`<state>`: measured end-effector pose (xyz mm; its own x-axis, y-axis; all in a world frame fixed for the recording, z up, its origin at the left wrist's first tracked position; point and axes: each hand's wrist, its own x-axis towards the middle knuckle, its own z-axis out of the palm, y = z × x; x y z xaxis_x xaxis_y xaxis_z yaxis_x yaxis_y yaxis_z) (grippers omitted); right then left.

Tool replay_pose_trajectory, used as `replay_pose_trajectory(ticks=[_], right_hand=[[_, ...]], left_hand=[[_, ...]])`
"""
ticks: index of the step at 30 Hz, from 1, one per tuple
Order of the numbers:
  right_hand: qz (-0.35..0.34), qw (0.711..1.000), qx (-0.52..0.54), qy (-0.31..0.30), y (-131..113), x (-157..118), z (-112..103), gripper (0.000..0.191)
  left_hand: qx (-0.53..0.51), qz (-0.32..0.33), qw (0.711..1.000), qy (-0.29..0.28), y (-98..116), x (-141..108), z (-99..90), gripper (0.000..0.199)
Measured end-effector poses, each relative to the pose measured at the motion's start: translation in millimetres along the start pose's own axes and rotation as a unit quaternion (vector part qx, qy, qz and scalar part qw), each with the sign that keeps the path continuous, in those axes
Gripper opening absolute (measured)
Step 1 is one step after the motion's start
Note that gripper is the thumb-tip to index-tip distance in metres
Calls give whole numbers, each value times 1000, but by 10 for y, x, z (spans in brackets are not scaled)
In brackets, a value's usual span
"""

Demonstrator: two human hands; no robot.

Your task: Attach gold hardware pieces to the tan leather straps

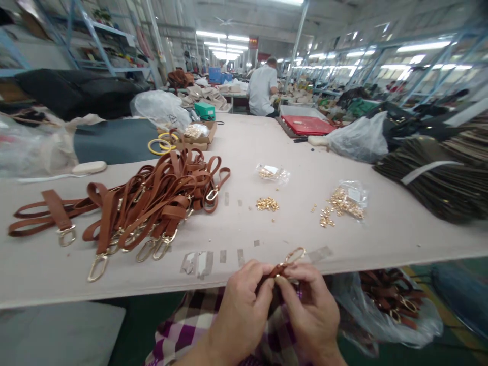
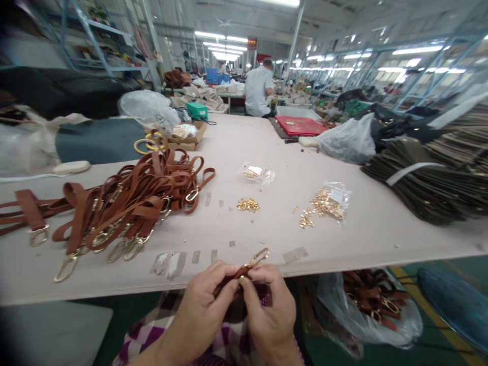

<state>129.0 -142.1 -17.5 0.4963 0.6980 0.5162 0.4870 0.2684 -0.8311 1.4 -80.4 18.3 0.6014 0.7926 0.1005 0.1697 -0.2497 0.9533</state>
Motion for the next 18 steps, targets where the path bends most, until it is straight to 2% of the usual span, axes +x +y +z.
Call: replay_pose_trajectory(ticks=[2, 4, 7, 10, 12, 14, 16, 18], right_hand=[[123, 988, 86, 29, -11, -51, 33, 24], [205, 966, 156, 0, -33, -65, 25, 23], [224, 958, 171, -59, -104, -72, -50, 19], [224, 961, 152, -57, -144, -139, -147, 30], [244, 959, 139, -26, -69, -209, -244, 33], [275, 953, 121, 27, 109, -269, -420, 35], [289, 947, 83, 114, 333, -300, -696, 37], [269, 942, 36, 198, 499, -307, -1004, 41]], left_hand=[[11, 12, 1000, -15, -37, -21, 12, 25], [23, 24, 999, -33, -113, -26, 36, 24], [37, 31, 997, -55, -223, -10, 117, 25], [56, 60, 994, -68, -243, -4, 244, 25], [68, 97, 990, -79, -234, -11, 329, 27], [70, 112, 989, -63, -248, -28, 384, 31], [67, 95, 993, -20, -309, -55, 385, 33], [72, 55, 996, 26, -404, -96, 319, 33]])
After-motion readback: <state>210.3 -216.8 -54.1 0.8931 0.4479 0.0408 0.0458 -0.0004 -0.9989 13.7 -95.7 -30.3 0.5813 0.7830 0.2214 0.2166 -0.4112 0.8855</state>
